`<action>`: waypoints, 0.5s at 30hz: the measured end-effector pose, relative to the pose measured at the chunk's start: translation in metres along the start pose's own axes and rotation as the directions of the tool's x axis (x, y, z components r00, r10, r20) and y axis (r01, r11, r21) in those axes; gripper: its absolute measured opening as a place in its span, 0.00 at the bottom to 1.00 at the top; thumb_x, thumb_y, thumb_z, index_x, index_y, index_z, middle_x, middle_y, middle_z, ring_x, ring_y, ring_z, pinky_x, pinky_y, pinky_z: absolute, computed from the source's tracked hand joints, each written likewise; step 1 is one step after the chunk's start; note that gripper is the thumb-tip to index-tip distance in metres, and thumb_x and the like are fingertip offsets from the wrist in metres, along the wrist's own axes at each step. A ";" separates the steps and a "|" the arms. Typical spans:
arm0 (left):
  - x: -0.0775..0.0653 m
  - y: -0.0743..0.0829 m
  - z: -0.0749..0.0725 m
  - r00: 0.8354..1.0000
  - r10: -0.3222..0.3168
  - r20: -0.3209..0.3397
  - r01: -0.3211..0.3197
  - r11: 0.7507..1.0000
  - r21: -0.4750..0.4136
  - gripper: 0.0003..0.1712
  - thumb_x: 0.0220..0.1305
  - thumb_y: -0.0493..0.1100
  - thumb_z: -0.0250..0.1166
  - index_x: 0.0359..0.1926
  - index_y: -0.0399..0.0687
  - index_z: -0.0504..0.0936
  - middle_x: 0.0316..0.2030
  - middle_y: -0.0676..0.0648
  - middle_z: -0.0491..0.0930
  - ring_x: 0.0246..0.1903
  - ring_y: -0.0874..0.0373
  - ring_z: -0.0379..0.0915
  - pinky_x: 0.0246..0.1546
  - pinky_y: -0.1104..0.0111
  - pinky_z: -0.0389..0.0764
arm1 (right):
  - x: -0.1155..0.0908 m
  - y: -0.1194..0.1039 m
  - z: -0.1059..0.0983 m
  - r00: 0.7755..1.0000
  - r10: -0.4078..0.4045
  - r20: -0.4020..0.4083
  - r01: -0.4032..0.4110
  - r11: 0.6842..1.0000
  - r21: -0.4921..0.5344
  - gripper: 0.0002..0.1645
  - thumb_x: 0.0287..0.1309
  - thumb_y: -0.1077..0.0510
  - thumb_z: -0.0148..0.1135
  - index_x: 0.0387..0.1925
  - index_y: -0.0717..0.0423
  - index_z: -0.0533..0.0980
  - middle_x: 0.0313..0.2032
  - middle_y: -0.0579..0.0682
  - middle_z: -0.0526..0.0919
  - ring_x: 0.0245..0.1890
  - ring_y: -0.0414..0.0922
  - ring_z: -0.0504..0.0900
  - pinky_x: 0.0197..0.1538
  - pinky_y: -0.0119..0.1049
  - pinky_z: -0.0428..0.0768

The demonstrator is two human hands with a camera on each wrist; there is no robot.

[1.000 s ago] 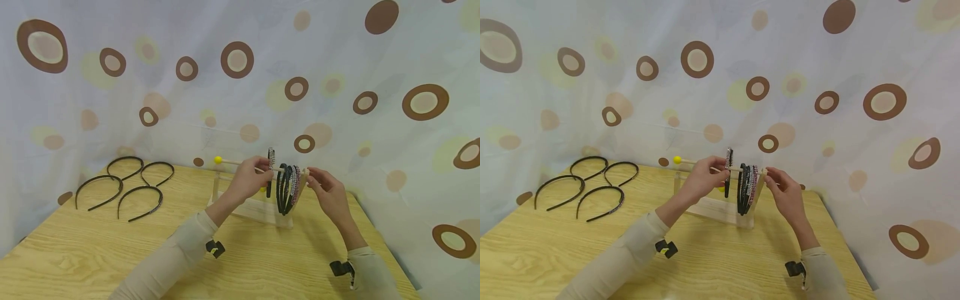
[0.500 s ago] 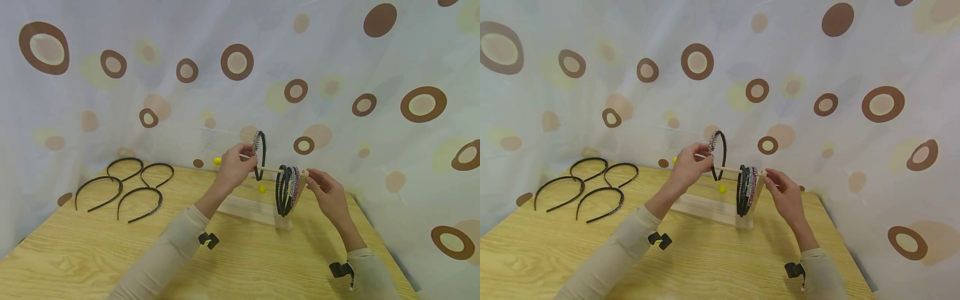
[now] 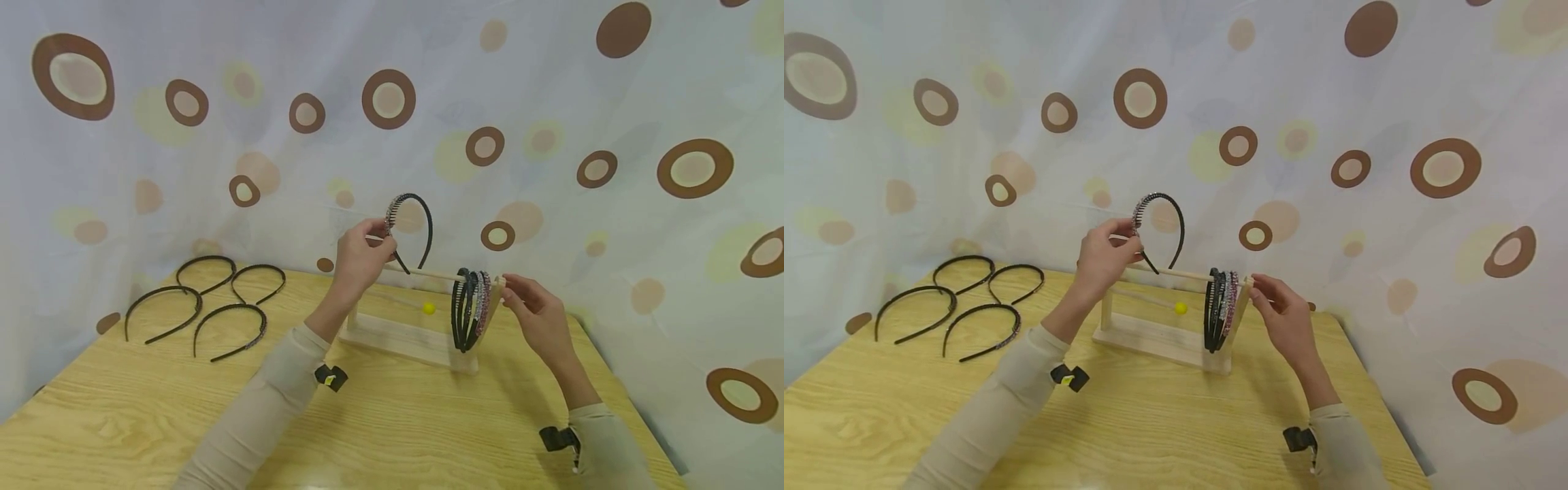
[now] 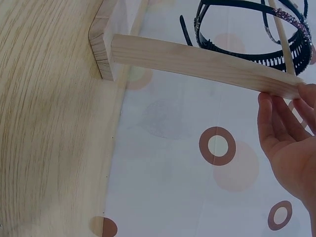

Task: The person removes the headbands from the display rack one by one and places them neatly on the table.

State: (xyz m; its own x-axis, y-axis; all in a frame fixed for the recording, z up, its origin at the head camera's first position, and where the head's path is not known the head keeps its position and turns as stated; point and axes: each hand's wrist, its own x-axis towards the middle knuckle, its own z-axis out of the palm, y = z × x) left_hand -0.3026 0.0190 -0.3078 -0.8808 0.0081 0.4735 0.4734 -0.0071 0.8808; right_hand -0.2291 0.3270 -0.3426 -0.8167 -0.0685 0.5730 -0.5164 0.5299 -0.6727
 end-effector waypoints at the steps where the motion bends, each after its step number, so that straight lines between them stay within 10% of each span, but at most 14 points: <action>1: 0.001 -0.001 -0.002 1.000 0.003 -0.010 -0.003 1.000 0.002 0.18 0.65 0.31 0.62 0.56 0.35 0.82 0.42 0.43 0.82 0.38 0.51 0.84 0.37 0.62 0.88 | 0.000 0.000 0.000 1.000 0.002 -0.001 -0.002 1.000 0.004 0.20 0.73 0.64 0.59 0.62 0.69 0.75 0.54 0.65 0.81 0.43 0.35 0.84 0.48 0.26 0.82; 11: 0.015 -0.013 -0.026 0.994 -0.093 -0.061 0.077 0.972 -0.221 0.17 0.69 0.30 0.59 0.56 0.30 0.81 0.46 0.31 0.78 0.43 0.37 0.82 0.41 0.61 0.87 | -0.001 0.001 -0.002 1.000 0.011 0.002 -0.011 1.000 0.001 0.21 0.73 0.63 0.60 0.62 0.68 0.76 0.55 0.64 0.81 0.46 0.53 0.85 0.49 0.31 0.83; 15: 0.022 -0.013 -0.042 0.989 -0.119 -0.085 0.095 0.965 -0.243 0.20 0.71 0.32 0.60 0.61 0.31 0.79 0.48 0.32 0.76 0.44 0.39 0.82 0.34 0.69 0.87 | 0.000 0.000 -0.004 1.000 0.017 0.004 -0.017 1.000 0.011 0.21 0.74 0.63 0.59 0.62 0.69 0.75 0.56 0.65 0.80 0.44 0.40 0.85 0.49 0.29 0.82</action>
State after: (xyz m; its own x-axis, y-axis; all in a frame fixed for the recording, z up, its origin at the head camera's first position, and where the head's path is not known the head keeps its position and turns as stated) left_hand -0.3293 -0.0225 -0.3091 -0.9286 -0.0762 0.3633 0.3705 -0.2487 0.8949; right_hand -0.2283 0.3308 -0.3405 -0.8263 -0.0634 0.5596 -0.5054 0.5220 -0.6871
